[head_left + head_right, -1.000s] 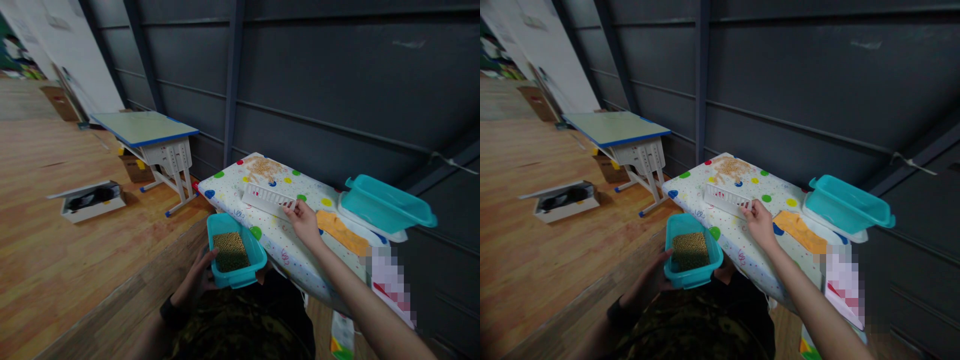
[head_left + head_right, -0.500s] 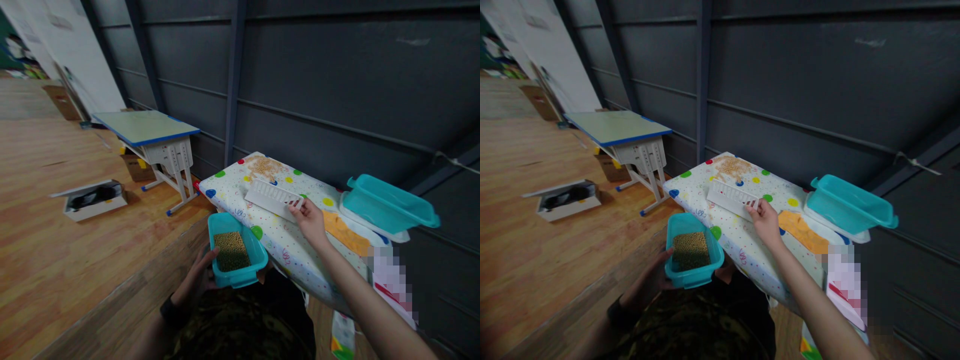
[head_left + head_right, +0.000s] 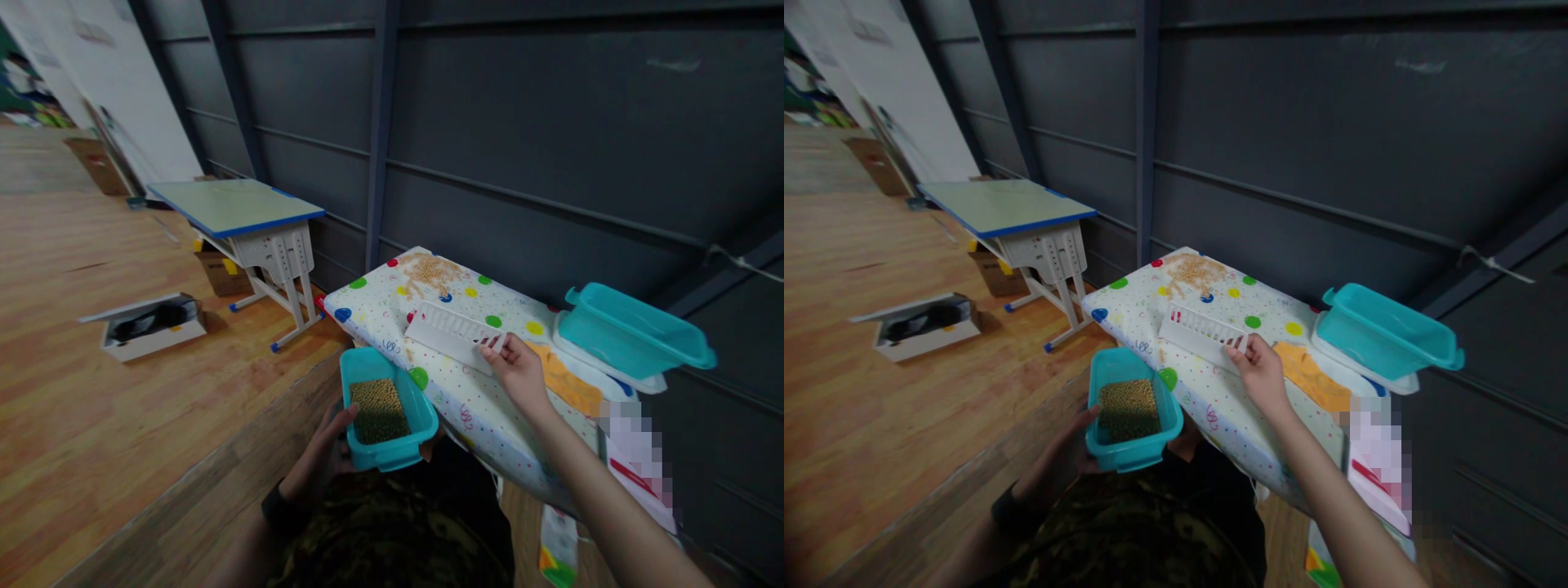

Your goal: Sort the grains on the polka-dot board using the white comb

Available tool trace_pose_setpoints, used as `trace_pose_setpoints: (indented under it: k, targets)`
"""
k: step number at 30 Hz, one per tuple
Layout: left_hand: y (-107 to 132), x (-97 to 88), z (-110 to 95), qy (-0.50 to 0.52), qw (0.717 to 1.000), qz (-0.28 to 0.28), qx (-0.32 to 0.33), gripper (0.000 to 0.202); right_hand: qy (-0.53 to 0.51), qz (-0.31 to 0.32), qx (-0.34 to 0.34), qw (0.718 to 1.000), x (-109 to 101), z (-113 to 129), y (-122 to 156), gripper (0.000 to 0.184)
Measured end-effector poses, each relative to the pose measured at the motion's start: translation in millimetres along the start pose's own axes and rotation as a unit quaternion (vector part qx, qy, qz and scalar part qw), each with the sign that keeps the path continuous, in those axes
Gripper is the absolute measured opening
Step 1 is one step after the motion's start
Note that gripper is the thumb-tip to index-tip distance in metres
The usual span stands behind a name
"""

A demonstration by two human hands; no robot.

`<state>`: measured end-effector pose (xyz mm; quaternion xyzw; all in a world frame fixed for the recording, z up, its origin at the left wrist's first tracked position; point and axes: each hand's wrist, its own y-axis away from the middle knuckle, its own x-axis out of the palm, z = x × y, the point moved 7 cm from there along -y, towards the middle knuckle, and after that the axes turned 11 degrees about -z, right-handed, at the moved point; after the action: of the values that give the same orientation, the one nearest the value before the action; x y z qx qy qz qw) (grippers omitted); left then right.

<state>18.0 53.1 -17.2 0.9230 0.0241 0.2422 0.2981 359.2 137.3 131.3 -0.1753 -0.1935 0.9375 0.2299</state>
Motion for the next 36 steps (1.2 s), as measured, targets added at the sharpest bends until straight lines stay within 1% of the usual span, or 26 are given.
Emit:
trace_pose_setpoints:
  k: [6,9,12,15,19,21,25,29,32,36]
  targets:
    - [-4,-1.6,5,0.000,1.000,0.006,-0.004,0.097,0.016,-0.016,0.001,1.000,-14,0,8,0.046]
    - [-1,0.4,4,0.004,1.000,0.014,-0.001,0.095,0.006,-0.012,0.005,1.000,-19,-2,12,0.044]
    - [3,4.2,1,0.010,1.000,0.022,-0.002,0.093,-0.006,-0.032,0.005,0.999,-23,-3,14,0.041]
    - [6,6.6,0,0.014,1.000,0.028,-0.002,0.095,-0.014,-0.047,0.011,0.999,-23,-6,15,0.043]
    - [6,6.2,1,0.013,1.000,0.028,0.002,0.100,-0.024,-0.007,0.027,0.999,-17,-8,18,0.051]
    - [6,5.4,2,0.014,1.000,0.025,0.003,0.099,-0.030,0.007,0.032,0.999,-17,-7,19,0.052]
    - [6,5.7,2,0.022,0.999,0.023,0.001,0.097,-0.036,0.000,0.034,0.999,-24,-5,24,0.053]
    - [10,8.5,-1,0.016,1.000,0.027,0.004,0.098,-0.030,0.008,0.051,0.998,-28,-5,29,0.051]
    - [12,10.5,-2,0.010,0.999,0.038,0.006,0.096,-0.039,-0.014,0.057,0.998,-30,-3,29,0.046]
    - [7,7.4,4,0.005,0.999,0.042,-0.006,0.096,-0.025,-0.044,0.044,0.998,-29,1,28,0.042]
